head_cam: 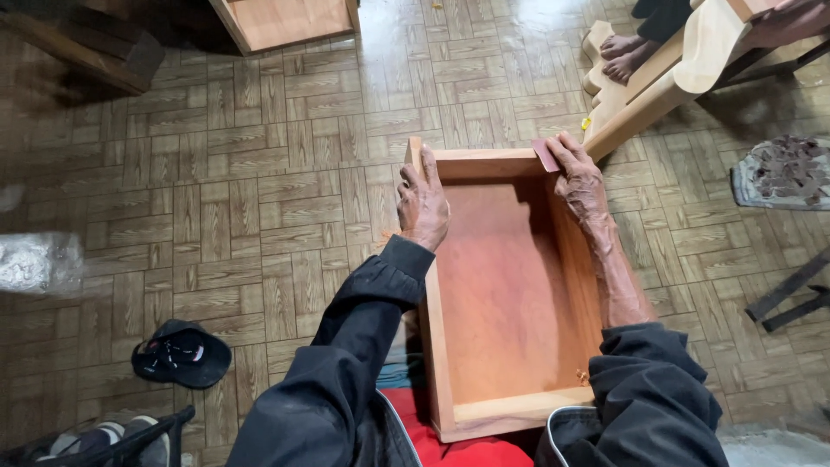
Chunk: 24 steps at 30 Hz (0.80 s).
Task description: The person holds a wooden drawer box on their lap and sands the interior surfaces and edges using a sanding block. They rotate the drawer to access different sides and continue smoothing the wood by hand.
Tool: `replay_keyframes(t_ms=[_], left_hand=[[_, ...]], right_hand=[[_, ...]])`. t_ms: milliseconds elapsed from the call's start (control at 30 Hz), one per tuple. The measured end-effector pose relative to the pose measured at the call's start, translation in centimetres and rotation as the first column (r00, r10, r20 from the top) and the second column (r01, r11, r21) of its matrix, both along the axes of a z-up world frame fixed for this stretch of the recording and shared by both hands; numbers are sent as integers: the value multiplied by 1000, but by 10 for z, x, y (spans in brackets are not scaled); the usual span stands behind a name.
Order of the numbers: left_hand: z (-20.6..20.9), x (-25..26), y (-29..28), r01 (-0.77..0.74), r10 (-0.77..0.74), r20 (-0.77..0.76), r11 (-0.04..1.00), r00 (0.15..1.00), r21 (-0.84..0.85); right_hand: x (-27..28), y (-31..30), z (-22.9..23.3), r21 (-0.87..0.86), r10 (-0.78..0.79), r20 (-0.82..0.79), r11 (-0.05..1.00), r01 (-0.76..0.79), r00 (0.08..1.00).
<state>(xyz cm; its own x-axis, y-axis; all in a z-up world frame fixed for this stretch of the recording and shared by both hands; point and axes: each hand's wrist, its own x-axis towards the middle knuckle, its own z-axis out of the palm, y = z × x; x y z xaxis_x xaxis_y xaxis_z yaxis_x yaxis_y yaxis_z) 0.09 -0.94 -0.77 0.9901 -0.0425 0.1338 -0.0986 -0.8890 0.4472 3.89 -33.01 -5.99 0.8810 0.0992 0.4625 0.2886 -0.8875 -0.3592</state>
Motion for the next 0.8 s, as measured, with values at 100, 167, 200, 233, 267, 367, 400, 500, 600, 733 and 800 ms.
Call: replay_keyframes(t_ms=[100, 167, 200, 233, 267, 367, 400, 500, 600, 733, 800], left_hand=[[3, 2, -1, 2, -2, 12, 1000, 1000, 9], [3, 1, 0, 8, -8, 5, 1000, 1000, 1], [3, 3, -1, 6, -5, 13, 1000, 1000, -9], [3, 4, -2, 3, -3, 22, 1000, 1000, -19], [2, 6, -5, 19, -19, 11, 1000, 1000, -21], [-24, 2, -8, -19, 20, -31, 999, 999, 47], [-43, 8, -7, -49, 41, 110, 996, 993, 79], [-31, -1, -4, -16, 14, 222, 1000, 975, 9], [-4, -10, 1, -10, 31, 70, 956, 997, -292], [-15, 1, 6, -223, 48, -311, 799, 949, -559], [-6, -1, 6, -246, 47, -326, 759, 944, -603]], right_hand=[[11, -10, -18, -30, 6, 77, 1000, -3, 997], [13, -10, -23, -48, -3, 108, 999, 8, 994], [12, -9, -19, -117, 24, 180, 993, -3, 983], [11, -9, -15, -186, 56, 249, 983, -9, 967], [9, -6, -1, -188, 41, 238, 982, 5, 971], [-22, 8, 30, -159, 94, 234, 986, -57, 968], [-30, 14, 43, -253, 90, 216, 967, -33, 972], [-43, 13, 40, -317, 25, 135, 948, 19, 991], [-40, 29, 40, -280, 31, 146, 960, 11, 989], [-26, 56, 19, -123, 64, -7, 990, -65, 998], [-23, 76, 17, -138, 111, 55, 985, -102, 992]])
